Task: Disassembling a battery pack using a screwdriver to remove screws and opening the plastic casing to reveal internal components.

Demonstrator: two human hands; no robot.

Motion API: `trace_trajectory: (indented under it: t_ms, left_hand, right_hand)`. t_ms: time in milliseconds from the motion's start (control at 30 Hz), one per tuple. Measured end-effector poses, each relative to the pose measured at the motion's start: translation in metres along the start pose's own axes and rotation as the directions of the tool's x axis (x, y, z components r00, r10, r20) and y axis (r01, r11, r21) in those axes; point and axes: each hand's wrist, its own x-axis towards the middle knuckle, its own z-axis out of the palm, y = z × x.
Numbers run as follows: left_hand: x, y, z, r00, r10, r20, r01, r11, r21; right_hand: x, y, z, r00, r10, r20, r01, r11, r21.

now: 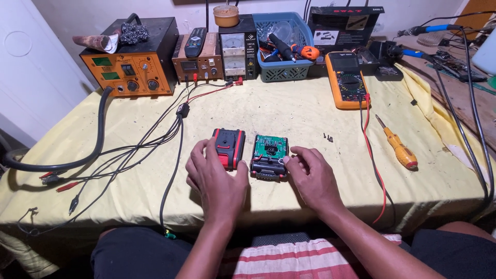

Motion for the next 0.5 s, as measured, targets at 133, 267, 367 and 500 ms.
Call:
trace_trajectory:
  t_ms: [133,267,367,500]
  left_hand:
    - [-0.025,0.000,0.014,0.993,0.114,0.035,-0.111,0.990,-0.085]
    - [-0.035,-0.002,0.033,0.992,0.047,0.119,-0.034,0.994,-0.106]
    - [-0.034,0.005,0.032,0.986,0.008,0.169,0.017,0.989,-0.149]
    - [-0.033,0.019,0.031,0.970,-0.106,0.221,0.162,0.954,-0.252]
  right_hand:
    - [0.001,0.000,0.005,0.999,0.035,-0.003,-0.035,0.997,-0.064]
    - [0.004,0.003,0.004,1.000,-0.019,0.005,0.020,0.996,-0.089]
    - [0.008,0.003,0.004,0.999,-0.011,0.042,0.015,0.996,-0.093]
    - [0.009,-0.008,0.003,0.993,0.079,0.086,-0.072,0.995,-0.074]
